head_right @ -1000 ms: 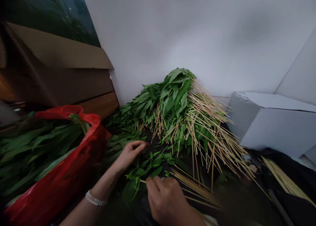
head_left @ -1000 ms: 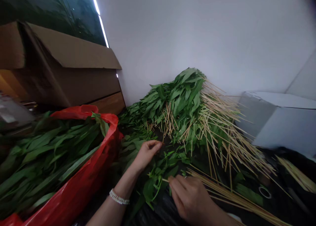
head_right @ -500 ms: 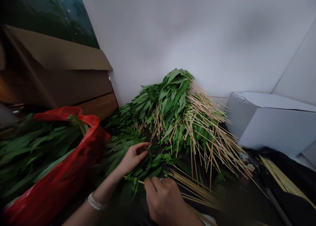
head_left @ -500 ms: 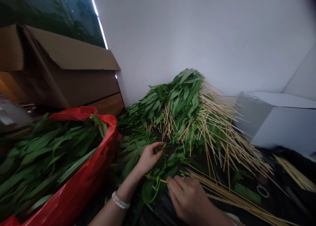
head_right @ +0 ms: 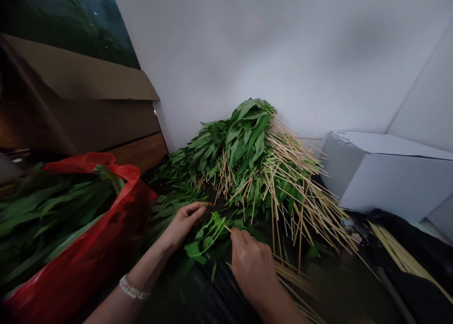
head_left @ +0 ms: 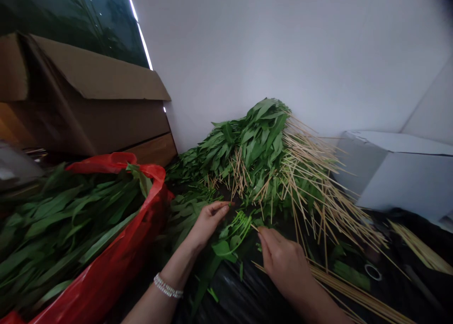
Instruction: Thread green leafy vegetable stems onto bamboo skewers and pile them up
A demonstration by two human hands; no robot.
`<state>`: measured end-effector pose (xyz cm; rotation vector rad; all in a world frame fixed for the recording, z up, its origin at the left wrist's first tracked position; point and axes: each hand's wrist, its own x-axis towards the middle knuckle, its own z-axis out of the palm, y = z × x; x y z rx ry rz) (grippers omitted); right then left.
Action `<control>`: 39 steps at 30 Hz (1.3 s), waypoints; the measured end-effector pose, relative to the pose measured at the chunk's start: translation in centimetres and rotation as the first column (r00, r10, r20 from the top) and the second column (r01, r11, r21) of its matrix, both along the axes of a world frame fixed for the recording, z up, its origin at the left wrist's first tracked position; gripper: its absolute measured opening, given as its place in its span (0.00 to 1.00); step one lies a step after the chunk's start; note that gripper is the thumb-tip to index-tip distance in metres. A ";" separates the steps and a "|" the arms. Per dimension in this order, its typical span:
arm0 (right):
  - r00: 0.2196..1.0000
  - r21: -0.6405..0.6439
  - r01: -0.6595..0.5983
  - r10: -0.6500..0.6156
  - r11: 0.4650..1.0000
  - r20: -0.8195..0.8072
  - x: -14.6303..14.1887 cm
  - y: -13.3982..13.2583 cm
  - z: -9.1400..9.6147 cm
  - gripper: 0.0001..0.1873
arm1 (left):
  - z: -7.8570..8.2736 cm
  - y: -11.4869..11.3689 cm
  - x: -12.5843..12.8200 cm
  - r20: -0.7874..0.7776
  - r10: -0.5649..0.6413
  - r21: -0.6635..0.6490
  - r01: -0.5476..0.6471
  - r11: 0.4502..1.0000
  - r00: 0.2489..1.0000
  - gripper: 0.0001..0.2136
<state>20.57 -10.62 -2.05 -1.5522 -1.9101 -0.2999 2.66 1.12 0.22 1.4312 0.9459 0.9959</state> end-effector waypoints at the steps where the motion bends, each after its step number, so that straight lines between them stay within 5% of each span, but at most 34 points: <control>1: 1.000 -0.002 0.005 -0.005 1.000 0.001 0.0 0.0 0.0 0.14 | 0.0 0.0 0.0 0.005 -0.010 -0.009 0.010 1.000 1.000 0.18; 15: 0.999 -0.027 0.033 -0.033 0.999 0.027 -0.2 0.1 -0.1 0.14 | -0.4 0.0 -0.1 0.129 -0.176 -0.087 0.188 0.978 0.976 0.12; 39: 0.996 -0.149 0.043 -0.032 0.988 0.080 -0.2 -0.2 0.3 0.14 | -0.4 -0.2 0.0 0.003 -0.145 -0.063 0.145 0.987 0.989 0.17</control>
